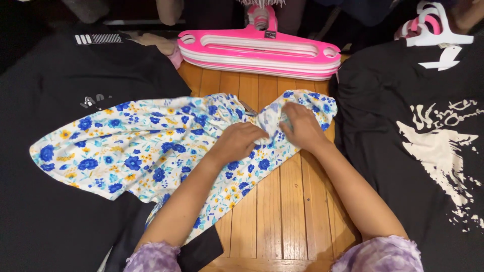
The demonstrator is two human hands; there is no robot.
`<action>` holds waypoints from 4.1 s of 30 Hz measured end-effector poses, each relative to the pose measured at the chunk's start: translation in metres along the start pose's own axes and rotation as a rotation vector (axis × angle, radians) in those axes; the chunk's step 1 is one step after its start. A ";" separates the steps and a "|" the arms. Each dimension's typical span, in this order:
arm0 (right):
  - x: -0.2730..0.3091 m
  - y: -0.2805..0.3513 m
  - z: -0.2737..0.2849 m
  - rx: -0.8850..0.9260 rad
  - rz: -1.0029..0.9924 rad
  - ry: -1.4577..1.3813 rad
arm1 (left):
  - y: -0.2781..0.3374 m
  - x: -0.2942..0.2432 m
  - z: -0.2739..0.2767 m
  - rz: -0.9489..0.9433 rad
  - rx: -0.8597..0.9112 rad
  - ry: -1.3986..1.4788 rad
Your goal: The person folds a black t-shirt with a white graphic and places it on a wooden surface. They then fold a white floral-patterned top and place it on a pink hanger.
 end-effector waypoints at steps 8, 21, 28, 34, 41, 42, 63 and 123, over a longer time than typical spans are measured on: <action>-0.022 -0.004 0.012 -0.087 -0.152 -0.152 | 0.001 0.004 -0.007 -0.069 0.066 -0.113; -0.056 -0.003 0.009 -0.312 -0.248 -0.153 | 0.010 0.047 0.050 0.490 0.092 -0.314; -0.064 -0.001 0.026 -0.401 -0.245 -0.145 | 0.001 0.039 0.053 0.372 -0.066 0.072; -0.090 0.004 0.039 -0.461 -0.289 -0.159 | -0.021 -0.006 0.087 0.691 0.198 0.083; 0.000 0.004 0.084 -0.114 -0.048 -0.385 | -0.007 0.029 0.082 0.775 0.116 -0.133; 0.022 0.010 0.091 -0.111 -0.045 -0.388 | -0.004 0.036 0.079 0.779 0.115 -0.134; -0.088 0.017 0.022 0.507 -0.411 0.065 | 0.024 0.057 0.135 0.705 -0.308 -0.337; 0.038 0.013 0.101 0.500 -0.035 -0.388 | 0.002 0.015 0.104 0.840 0.478 -0.149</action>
Point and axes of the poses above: each hand's wrist, its own y-axis away from the middle knuckle, its own z-axis out of the back of the hand, x = y × z, the point moved 2 cm from there along -y, towards the middle knuckle, and after that the axes turned 4 degrees about y, right-handed, at the moved point
